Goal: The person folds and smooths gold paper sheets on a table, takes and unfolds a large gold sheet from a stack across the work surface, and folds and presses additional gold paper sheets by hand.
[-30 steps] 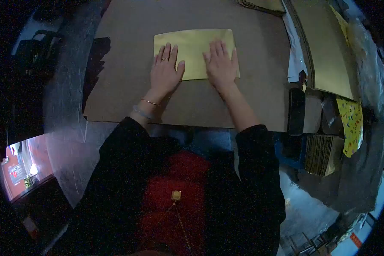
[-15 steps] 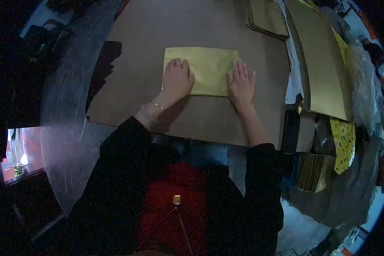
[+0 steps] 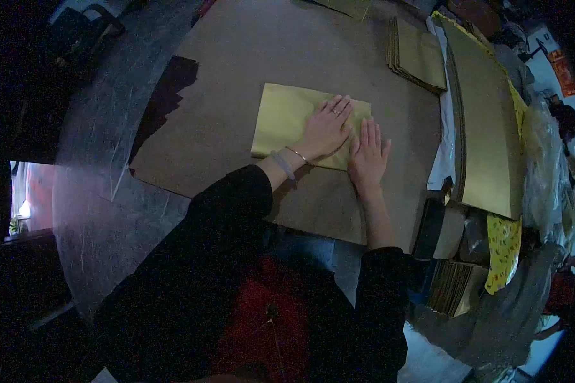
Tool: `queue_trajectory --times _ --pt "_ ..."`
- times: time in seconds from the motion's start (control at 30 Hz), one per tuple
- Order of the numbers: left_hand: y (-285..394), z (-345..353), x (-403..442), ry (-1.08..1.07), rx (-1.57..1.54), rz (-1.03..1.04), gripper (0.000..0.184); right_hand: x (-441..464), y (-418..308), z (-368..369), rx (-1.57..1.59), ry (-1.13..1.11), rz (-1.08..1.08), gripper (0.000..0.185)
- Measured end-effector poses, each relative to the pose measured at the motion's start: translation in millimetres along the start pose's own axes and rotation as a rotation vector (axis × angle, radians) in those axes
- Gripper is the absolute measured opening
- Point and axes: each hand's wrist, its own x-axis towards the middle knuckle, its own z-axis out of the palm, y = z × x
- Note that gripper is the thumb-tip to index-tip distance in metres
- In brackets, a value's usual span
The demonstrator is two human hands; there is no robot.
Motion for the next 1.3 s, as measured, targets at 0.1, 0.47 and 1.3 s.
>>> queue_trajectory --times 0.1,0.47,1.3 --pt "-19 -7 -4 0.015 0.041 -0.122 0.055 2 -1 -2 -0.006 -0.028 0.02 0.049" --pt "-69 -49 -30 0.035 0.221 -0.394 0.066 17 -24 -9 -0.26 -0.041 -0.069 0.048" --pt "-68 -50 -30 0.008 0.211 -0.417 0.067 15 -10 2 0.031 -0.013 0.148 0.053"
